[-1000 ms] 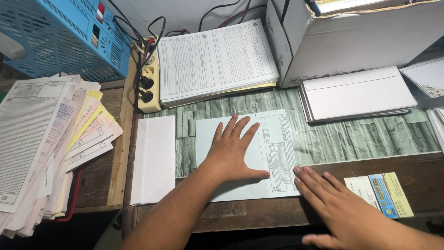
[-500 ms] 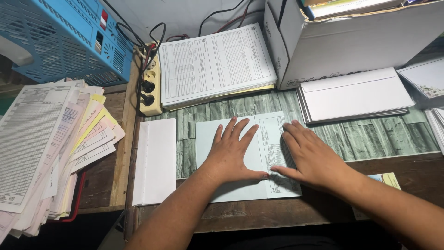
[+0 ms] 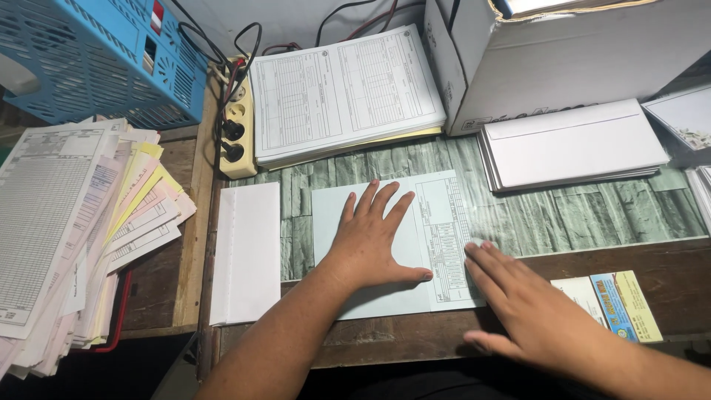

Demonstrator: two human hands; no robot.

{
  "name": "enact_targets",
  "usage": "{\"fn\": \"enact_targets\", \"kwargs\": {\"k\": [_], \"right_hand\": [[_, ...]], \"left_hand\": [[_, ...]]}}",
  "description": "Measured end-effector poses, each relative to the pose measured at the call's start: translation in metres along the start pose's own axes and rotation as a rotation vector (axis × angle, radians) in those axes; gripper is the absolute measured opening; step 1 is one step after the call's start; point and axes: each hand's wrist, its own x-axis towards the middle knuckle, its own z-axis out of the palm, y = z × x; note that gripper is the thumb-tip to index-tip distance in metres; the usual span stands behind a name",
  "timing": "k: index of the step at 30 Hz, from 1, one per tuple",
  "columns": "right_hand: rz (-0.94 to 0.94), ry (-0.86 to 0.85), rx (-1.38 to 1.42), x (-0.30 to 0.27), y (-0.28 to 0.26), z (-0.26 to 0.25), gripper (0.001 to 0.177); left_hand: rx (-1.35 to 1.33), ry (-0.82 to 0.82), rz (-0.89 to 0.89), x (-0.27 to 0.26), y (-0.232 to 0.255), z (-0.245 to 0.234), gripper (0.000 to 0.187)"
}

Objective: Fold printed forms and insert them into envelopes for mailing.

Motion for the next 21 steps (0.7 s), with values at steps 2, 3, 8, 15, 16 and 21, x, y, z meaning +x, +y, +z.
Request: {"fn": "enact_targets", "kwargs": {"k": [2,3,8,15,16,21], "right_hand": [[-0.038,0.004,-0.007,-0.016,-0.006,-0.002,0.092],[-0.076,0.007,-0.009,-0.024,-0.01,-0.003,0.093],[-0.158,-0.169,-0.03,-0.046,-0.007,0.017,0.087],[0.194,-0.371,0.36,0.044,0.009,-0.056,0.035],[0.198,-0.366,0.357,0.056,0.015,-0.057,0.035],[0.198,0.192,0.64,0.101,0.039,-0.028,0.038]], "left_hand": [[-0.005,-0.003,0.001,0.0,0.0,-0.001,0.114],[-0.01,-0.009,0.001,-0.001,0.001,-0.002,0.113],[-0.011,-0.026,-0.001,-0.001,0.001,-0.003,0.113],[-0.031,-0.02,0.011,-0.001,0.0,0.0,0.113],[-0.028,-0.016,0.016,-0.004,0.004,-0.006,0.113],[-0.103,0.002,0.061,-0.01,0.009,-0.017,0.104]]}}
